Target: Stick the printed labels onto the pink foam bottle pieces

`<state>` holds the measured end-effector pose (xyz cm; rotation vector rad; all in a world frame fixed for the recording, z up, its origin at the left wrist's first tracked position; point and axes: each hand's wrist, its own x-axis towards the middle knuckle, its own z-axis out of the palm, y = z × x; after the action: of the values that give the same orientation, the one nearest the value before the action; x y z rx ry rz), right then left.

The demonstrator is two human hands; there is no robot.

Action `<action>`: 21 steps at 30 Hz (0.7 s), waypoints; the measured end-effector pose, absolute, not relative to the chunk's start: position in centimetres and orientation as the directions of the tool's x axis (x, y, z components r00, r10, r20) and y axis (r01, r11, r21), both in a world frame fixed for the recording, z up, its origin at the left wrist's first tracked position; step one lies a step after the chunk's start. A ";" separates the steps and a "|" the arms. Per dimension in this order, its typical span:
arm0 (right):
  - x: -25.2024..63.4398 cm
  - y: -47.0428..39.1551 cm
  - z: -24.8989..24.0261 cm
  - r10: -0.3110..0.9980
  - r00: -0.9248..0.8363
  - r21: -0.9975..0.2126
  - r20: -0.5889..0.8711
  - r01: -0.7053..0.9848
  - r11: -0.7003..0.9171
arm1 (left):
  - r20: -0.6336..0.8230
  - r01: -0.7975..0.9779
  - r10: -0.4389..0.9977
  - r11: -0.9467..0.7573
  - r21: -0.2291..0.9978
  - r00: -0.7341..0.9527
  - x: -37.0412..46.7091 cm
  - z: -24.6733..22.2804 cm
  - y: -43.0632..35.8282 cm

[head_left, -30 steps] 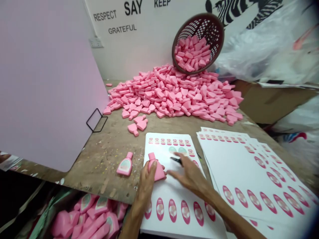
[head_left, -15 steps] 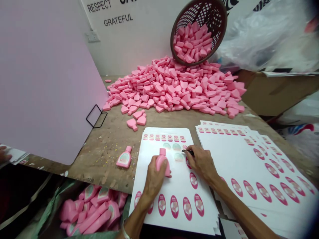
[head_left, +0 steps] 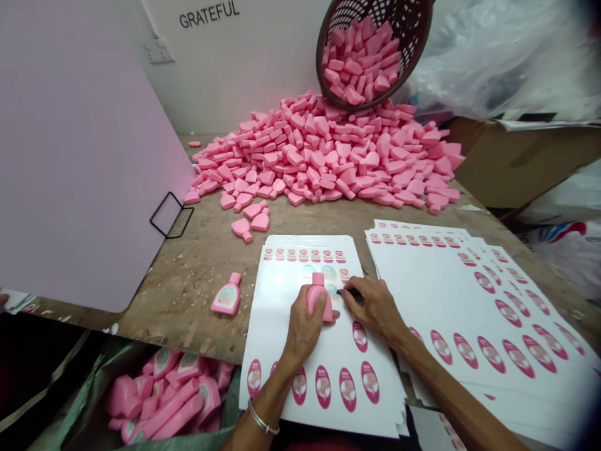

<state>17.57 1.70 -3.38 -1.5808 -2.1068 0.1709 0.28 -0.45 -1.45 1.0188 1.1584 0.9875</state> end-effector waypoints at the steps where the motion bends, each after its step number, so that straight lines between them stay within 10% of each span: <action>1: 17.6 1.6 -3.4 0.929 -0.193 -0.389 0.315 0.867 0.312 | -0.231 -0.084 0.964 0.244 0.966 0.134 0.2 -1.4 -0.4; 14: 17.4 1.5 -3.8 0.938 -0.121 -0.354 0.326 0.904 0.240 | -0.236 -0.114 0.957 0.257 0.960 0.169 0.0 -1.4 -0.2; 21: 17.1 1.4 -4.2 0.788 -0.206 -0.216 0.580 0.894 0.393 | -0.243 -0.183 0.953 0.275 0.944 0.182 0.0 -1.8 -0.2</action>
<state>17.11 1.37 -4.19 -1.4341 -2.0323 -0.2199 -0.03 -0.16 -1.78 0.9388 1.0598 0.9959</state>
